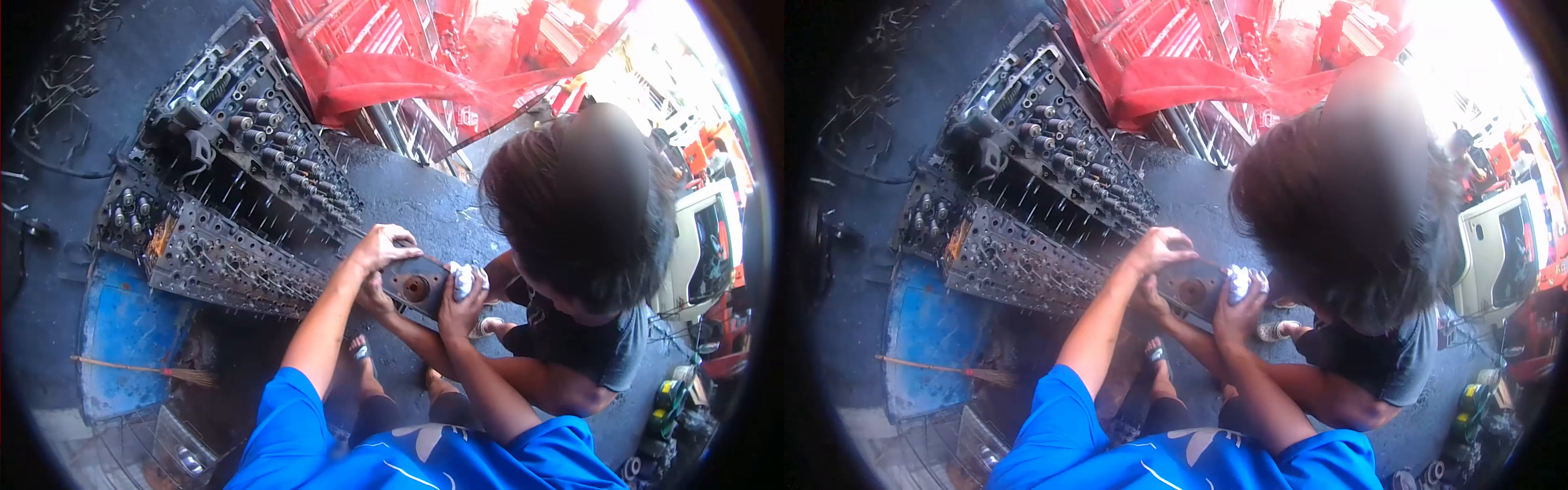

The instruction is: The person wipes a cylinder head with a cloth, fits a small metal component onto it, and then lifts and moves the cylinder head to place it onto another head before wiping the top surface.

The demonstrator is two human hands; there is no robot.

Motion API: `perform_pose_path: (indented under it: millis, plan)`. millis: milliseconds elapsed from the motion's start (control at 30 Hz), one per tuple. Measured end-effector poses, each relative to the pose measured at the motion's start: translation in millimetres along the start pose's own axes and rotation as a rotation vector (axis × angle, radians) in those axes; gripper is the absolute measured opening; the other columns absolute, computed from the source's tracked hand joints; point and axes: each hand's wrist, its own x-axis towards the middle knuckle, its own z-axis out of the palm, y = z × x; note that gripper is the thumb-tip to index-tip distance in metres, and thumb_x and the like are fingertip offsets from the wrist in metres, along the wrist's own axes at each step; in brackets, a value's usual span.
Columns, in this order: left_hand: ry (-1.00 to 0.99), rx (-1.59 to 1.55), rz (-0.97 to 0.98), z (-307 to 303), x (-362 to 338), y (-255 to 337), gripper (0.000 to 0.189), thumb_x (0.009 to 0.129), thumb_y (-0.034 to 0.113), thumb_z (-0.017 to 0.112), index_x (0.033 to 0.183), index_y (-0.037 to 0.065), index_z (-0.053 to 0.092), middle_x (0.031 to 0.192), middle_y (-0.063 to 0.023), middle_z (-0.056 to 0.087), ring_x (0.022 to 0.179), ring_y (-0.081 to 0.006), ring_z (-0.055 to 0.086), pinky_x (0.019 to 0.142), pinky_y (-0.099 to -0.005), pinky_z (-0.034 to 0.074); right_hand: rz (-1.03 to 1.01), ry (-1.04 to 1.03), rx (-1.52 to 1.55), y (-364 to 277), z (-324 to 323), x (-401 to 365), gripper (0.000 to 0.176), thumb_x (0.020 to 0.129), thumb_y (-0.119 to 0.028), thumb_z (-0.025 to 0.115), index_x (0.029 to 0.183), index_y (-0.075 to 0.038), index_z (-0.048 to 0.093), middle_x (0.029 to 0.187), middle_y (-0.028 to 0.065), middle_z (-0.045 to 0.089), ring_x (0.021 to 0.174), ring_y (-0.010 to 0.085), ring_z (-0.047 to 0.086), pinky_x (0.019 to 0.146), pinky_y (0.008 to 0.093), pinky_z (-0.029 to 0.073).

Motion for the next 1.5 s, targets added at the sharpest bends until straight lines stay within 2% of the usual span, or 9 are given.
perform_pose_path:
  millis: [100,233,300,400,600,733,900,1033,1500]
  plan:
    - [0.041,-0.08,-0.099,-44,-5,-26,0.032,0.075,0.029,0.079,0.091,0.003,0.072,0.091,-0.0101,0.07,0.087,-0.0179,0.065,0.08,-0.0313,0.051,0.082,-0.102,-0.142,-50,29,3,0.052,0.09,-0.043,0.059,0.125,-0.006,0.05,0.13,0.022,0.045,0.122,0.0404,0.046,0.099,0.048,0.04]
    - [0.196,-0.329,-0.072,-94,-28,-95,0.023,0.079,0.019,0.078,0.09,0.0,0.071,0.085,-0.0062,0.07,0.079,-0.01,0.063,0.073,-0.0256,0.051,-0.141,-0.093,-0.205,-96,93,7,0.051,0.089,-0.042,0.061,0.129,-0.014,0.047,0.129,0.019,0.047,0.122,0.0415,0.046,0.096,0.0487,0.043]
    - [0.26,-0.212,-0.055,-114,-41,-106,0.018,0.081,0.013,0.075,0.091,0.0,0.07,0.086,-0.0048,0.07,0.08,-0.0099,0.064,0.074,-0.0252,0.05,-0.034,-0.225,-0.31,-134,102,11,0.048,0.088,-0.042,0.061,0.126,-0.015,0.05,0.127,0.0182,0.049,0.118,0.041,0.049,0.092,0.0497,0.045]
    - [0.41,-0.357,-0.067,-104,-40,-116,0.02,0.08,0.016,0.076,0.09,0.0,0.07,0.085,-0.0077,0.07,0.078,-0.0117,0.064,0.072,-0.0279,0.051,-0.19,-0.246,-0.293,-124,118,40,0.046,0.087,-0.042,0.063,0.124,-0.015,0.053,0.12,0.0181,0.055,0.108,0.0411,0.056,0.087,0.0492,0.047]
    - [0.739,-0.162,-0.065,-53,6,-76,0.025,0.077,0.023,0.077,0.082,0.0,0.07,0.077,-0.0138,0.069,0.074,-0.0246,0.068,0.07,-0.0343,0.051,-0.428,-0.407,-0.156,-96,106,140,0.044,0.087,-0.042,0.063,0.119,-0.012,0.059,0.116,0.0195,0.06,0.107,0.0393,0.059,0.088,0.0449,0.048]
    - [0.712,-0.169,-0.025,-51,8,-65,0.024,0.077,0.023,0.077,0.081,0.001,0.07,0.077,-0.0129,0.068,0.074,-0.0252,0.067,0.07,-0.0345,0.051,-0.386,-0.343,-0.114,-75,94,128,0.044,0.088,-0.038,0.063,0.12,-0.008,0.057,0.122,0.0191,0.057,0.112,0.0389,0.056,0.093,0.0437,0.045]
    - [0.32,-0.063,0.016,-83,10,-74,0.027,0.076,0.027,0.078,0.087,0.003,0.072,0.086,-0.012,0.068,0.084,-0.0233,0.066,0.076,-0.0341,0.051,-0.235,-0.126,-0.098,-70,94,64,0.045,0.09,-0.033,0.062,0.125,-0.006,0.05,0.126,0.022,0.051,0.119,0.0411,0.05,0.098,0.0464,0.041]
    - [0.22,-0.095,0.071,-111,9,-97,0.027,0.075,0.026,0.079,0.088,0.003,0.071,0.085,-0.0108,0.068,0.083,-0.0221,0.066,0.076,-0.0328,0.05,-0.182,-0.058,-0.099,-87,119,37,0.044,0.09,-0.033,0.061,0.125,-0.008,0.05,0.125,0.0212,0.051,0.12,0.0408,0.049,0.098,0.0471,0.04]
    - [0.517,-0.286,-0.036,-149,42,-146,0.026,0.082,0.023,0.073,0.091,-0.001,0.07,0.086,-0.0144,0.07,0.079,-0.021,0.069,0.074,-0.0305,0.051,-0.356,-0.218,-0.235,-143,185,131,0.047,0.087,-0.043,0.062,0.119,-0.01,0.057,0.117,0.0184,0.058,0.105,0.0404,0.057,0.087,0.0465,0.047]
